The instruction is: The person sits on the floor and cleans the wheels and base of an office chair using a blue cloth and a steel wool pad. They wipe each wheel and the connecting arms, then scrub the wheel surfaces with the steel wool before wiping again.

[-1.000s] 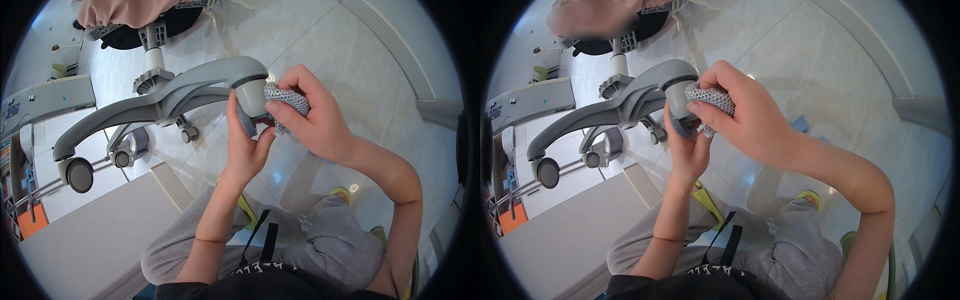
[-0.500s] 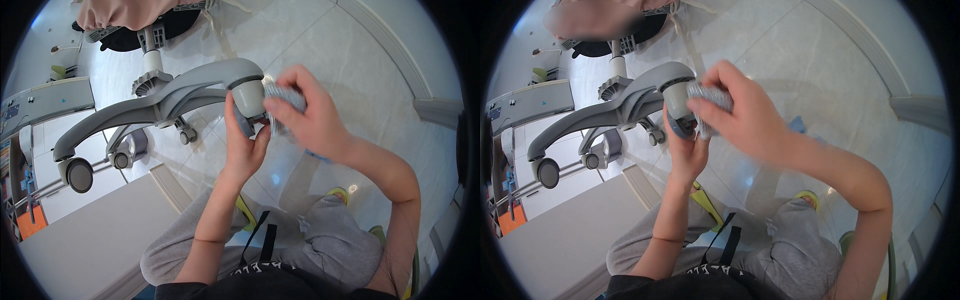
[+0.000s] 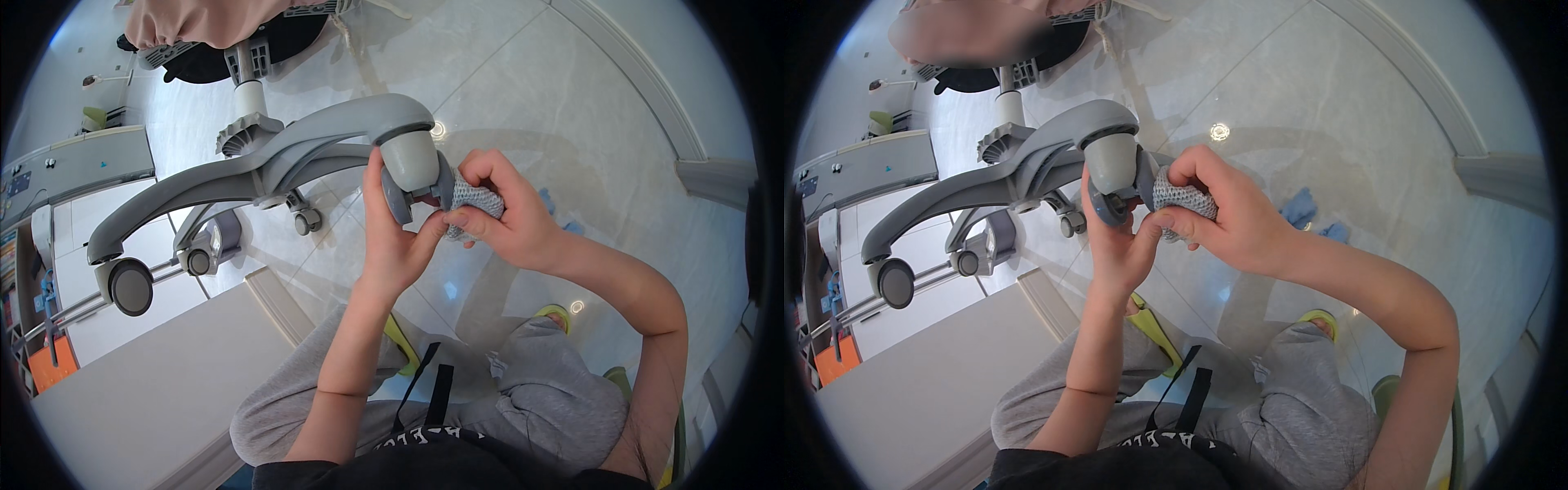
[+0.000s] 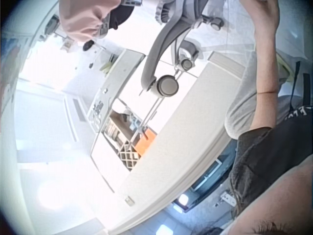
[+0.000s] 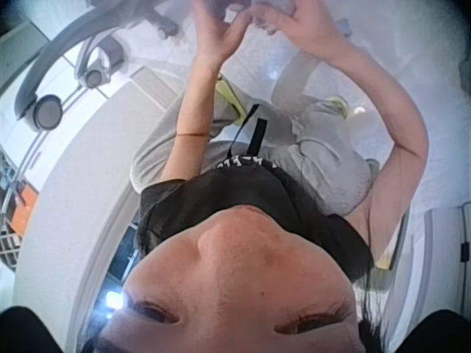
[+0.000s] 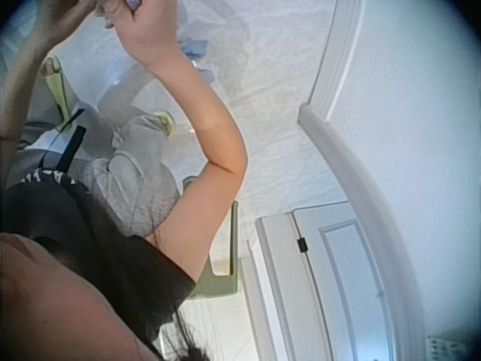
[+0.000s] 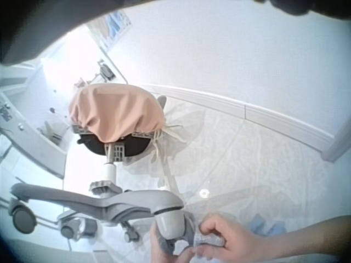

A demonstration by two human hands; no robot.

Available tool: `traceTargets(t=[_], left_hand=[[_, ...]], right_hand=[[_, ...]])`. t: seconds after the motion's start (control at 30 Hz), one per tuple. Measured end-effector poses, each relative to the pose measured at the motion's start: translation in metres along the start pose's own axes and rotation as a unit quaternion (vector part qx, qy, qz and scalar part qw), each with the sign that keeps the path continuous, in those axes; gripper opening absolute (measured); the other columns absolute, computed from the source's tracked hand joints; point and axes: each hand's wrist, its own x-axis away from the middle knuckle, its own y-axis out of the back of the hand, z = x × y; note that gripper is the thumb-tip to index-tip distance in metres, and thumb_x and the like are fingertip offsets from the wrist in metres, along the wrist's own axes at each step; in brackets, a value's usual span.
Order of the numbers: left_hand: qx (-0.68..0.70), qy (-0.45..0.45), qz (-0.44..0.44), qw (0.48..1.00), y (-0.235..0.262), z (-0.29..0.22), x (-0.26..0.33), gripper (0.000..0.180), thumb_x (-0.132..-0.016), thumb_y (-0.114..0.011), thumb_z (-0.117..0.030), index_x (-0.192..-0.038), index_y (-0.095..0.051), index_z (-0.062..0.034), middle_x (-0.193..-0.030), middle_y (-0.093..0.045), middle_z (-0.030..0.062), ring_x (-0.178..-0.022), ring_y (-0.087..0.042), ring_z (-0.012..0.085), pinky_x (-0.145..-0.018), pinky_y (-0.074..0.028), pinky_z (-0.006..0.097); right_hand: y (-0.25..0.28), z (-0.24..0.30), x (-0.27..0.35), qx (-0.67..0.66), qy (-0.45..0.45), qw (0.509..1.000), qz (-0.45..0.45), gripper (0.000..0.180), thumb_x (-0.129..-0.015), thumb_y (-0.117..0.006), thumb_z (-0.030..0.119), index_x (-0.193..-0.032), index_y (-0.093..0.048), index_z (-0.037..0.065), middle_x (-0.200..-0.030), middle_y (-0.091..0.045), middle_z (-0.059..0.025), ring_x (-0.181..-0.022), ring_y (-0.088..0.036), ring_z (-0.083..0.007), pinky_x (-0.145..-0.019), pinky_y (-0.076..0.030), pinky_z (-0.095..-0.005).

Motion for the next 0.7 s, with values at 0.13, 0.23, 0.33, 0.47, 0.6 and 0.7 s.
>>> traceTargets(t=[0.13,0.23,0.33,0.47,0.6,0.7], left_hand=[[-0.002,0.009,-0.012,1.0,-0.003,0.0,0.001,0.091,-0.075,-0.065,0.011,-0.144,-0.007,0.0009,-0.118,-0.049,0.015,-0.101,-0.058,0.0217,-0.084,-0.051,0.033],[-0.014,-0.009,-0.018,1.0,-0.005,0.006,0.001,0.091,-0.075,-0.064,0.012,-0.144,-0.006,0.0009,-0.12,-0.048,0.0154,-0.103,-0.057,0.0221,-0.085,-0.051,0.032],[-0.032,-0.022,-0.024,0.999,-0.007,0.008,0.0,0.09,-0.075,-0.061,0.014,-0.145,-0.005,0.0007,-0.123,-0.044,0.0158,-0.104,-0.056,0.0225,-0.085,-0.051,0.032],[-0.024,-0.014,-0.037,0.999,-0.009,0.009,0.002,0.089,-0.076,-0.059,0.016,-0.145,-0.006,0.0004,-0.126,-0.041,0.016,-0.104,-0.056,0.0224,-0.084,-0.051,0.032],[-0.021,-0.021,-0.028,0.999,-0.008,0.008,0.001,0.087,-0.075,-0.059,0.017,-0.144,-0.01,0.0013,-0.128,-0.039,0.0151,-0.106,-0.054,0.0215,-0.084,-0.052,0.031],[-0.011,-0.036,-0.021,0.999,-0.008,0.011,0.002,0.082,-0.075,-0.059,0.017,-0.143,-0.016,0.0022,-0.131,-0.035,0.0148,-0.108,-0.054,0.0217,-0.084,-0.052,0.031]], right_hand=[[-0.001,-0.006,0.0,0.086,0.107,0.989,-0.054,0.029,-0.083,-0.07,0.013,-0.097,-0.045,0.005,-0.087,-0.052,-0.0056,-0.072,-0.051,-0.0139,-0.062,-0.044,-0.0281],[0.003,0.002,-0.004,0.164,0.151,0.973,-0.059,0.03,-0.081,-0.071,0.012,-0.096,-0.046,0.005,-0.087,-0.052,-0.0064,-0.072,-0.05,-0.0162,-0.064,-0.043,-0.029],[0.004,0.017,-0.014,0.181,0.15,0.97,-0.065,0.028,-0.081,-0.07,0.011,-0.095,-0.047,0.005,-0.086,-0.051,-0.0062,-0.072,-0.05,-0.0165,-0.064,-0.043,-0.0289],[-0.003,0.031,-0.019,0.061,0.043,0.994,-0.083,0.025,-0.083,-0.069,0.011,-0.095,-0.048,0.005,-0.084,-0.051,-0.0044,-0.07,-0.05,-0.0147,-0.063,-0.042,-0.0282],[-0.002,-0.004,0.0,0.14,0.114,0.981,-0.074,0.024,-0.084,-0.068,0.012,-0.095,-0.048,0.005,-0.082,-0.052,-0.0025,-0.069,-0.05,-0.0129,-0.061,-0.042,-0.0275],[-0.005,0.003,0.004,-0.015,-0.088,0.993,-0.072,0.026,-0.082,-0.07,0.011,-0.094,-0.048,0.005,-0.082,-0.052,-0.0033,-0.07,-0.049,-0.0137,-0.062,-0.042,-0.0276]])
